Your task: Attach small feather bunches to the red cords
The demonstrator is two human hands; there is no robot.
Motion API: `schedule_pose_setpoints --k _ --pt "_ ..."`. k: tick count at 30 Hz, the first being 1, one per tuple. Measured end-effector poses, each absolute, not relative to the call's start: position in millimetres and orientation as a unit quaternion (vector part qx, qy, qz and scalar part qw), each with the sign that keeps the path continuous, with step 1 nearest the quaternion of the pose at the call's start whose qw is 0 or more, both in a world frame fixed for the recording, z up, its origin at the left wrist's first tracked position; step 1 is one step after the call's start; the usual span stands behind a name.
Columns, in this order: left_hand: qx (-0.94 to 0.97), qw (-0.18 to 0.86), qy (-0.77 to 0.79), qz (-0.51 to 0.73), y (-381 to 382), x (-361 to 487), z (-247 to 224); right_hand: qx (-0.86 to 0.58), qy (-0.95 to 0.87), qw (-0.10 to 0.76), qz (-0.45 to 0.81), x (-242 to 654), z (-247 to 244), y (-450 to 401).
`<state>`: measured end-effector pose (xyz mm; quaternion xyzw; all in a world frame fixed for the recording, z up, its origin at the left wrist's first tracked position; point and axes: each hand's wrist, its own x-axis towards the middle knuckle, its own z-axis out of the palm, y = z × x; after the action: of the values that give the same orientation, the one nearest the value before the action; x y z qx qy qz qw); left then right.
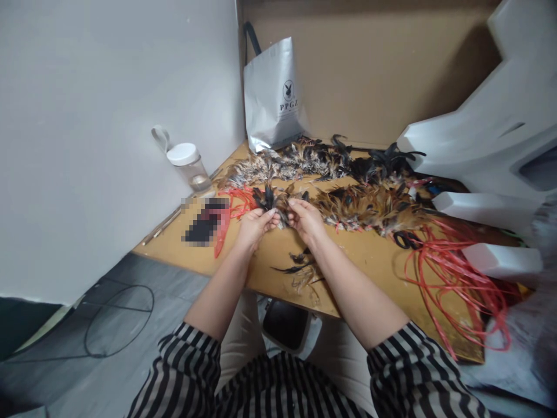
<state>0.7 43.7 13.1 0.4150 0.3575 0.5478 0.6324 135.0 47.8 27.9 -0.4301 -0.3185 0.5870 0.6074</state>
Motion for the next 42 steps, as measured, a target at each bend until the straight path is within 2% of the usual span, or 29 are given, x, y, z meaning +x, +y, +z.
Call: schedule_pose_setpoints --k 4,9,17,24,29,34,42 --pt "0.432 0.586 0.384 0.568 45 3 13 -0.443 -0.386 0.612 0.530 132 31 44" --pt "0.479 0.571 0.396 0.536 43 6 15 -0.453 -0.457 0.592 0.485 127 33 38" --pt "0.475 0.636 0.385 0.471 38 5 16 -0.437 -0.419 0.570 0.555 133 30 42" --pt "0.443 0.665 0.362 0.480 37 2 18 -0.423 -0.419 0.553 0.583 135 28 45" --pt "0.384 0.639 0.354 0.565 43 -1 21 -0.465 -0.506 0.567 0.454 142 23 50" --pt "0.340 0.629 0.352 0.604 49 -6 19 -0.533 -0.654 0.457 0.281 153 12 55" --pt "0.274 0.615 0.362 0.644 47 -18 15 -0.585 -0.762 0.251 0.119 139 22 35"
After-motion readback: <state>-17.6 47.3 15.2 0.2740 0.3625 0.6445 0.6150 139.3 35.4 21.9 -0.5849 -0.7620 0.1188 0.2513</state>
